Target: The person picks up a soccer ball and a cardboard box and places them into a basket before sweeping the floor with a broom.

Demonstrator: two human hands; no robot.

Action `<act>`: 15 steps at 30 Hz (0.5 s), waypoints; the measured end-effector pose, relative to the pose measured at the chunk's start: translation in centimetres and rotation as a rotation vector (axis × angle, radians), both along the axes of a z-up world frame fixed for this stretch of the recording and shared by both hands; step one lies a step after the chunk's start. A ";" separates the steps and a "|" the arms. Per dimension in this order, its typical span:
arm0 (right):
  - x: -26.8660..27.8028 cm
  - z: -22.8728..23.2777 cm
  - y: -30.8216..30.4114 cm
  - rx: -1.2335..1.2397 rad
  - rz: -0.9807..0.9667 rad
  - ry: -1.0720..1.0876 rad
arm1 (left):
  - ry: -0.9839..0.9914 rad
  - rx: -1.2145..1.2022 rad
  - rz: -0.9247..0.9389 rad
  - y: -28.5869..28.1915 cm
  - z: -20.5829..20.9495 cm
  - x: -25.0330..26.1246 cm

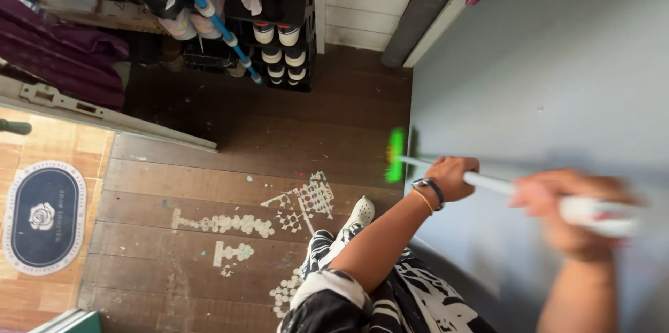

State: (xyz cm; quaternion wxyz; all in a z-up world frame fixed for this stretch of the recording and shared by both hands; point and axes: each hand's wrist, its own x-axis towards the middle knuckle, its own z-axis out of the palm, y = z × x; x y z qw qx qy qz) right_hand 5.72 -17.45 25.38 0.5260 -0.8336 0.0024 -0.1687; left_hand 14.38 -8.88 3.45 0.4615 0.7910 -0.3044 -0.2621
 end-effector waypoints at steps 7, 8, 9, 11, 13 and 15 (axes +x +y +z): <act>3.8 -8.1 1.5 0.071 0.129 -0.069 | 0.036 0.050 0.115 2.0 -12.6 3.5; 4.4 -8.9 1.6 0.073 0.141 -0.070 | 0.036 0.052 0.127 3.4 -13.0 3.7; 4.9 -9.7 1.7 0.150 0.152 -0.049 | 0.033 0.101 0.169 4.9 -13.5 3.9; 5.8 -11.1 2.5 0.231 0.167 -0.032 | 0.027 0.154 0.216 7.9 -13.4 4.6; 6.0 -12.6 3.3 0.318 0.121 0.074 | 0.118 0.336 0.239 10.6 -12.4 4.8; 6.9 -13.4 3.7 0.360 0.132 0.101 | 0.098 0.364 0.274 12.4 -14.1 5.1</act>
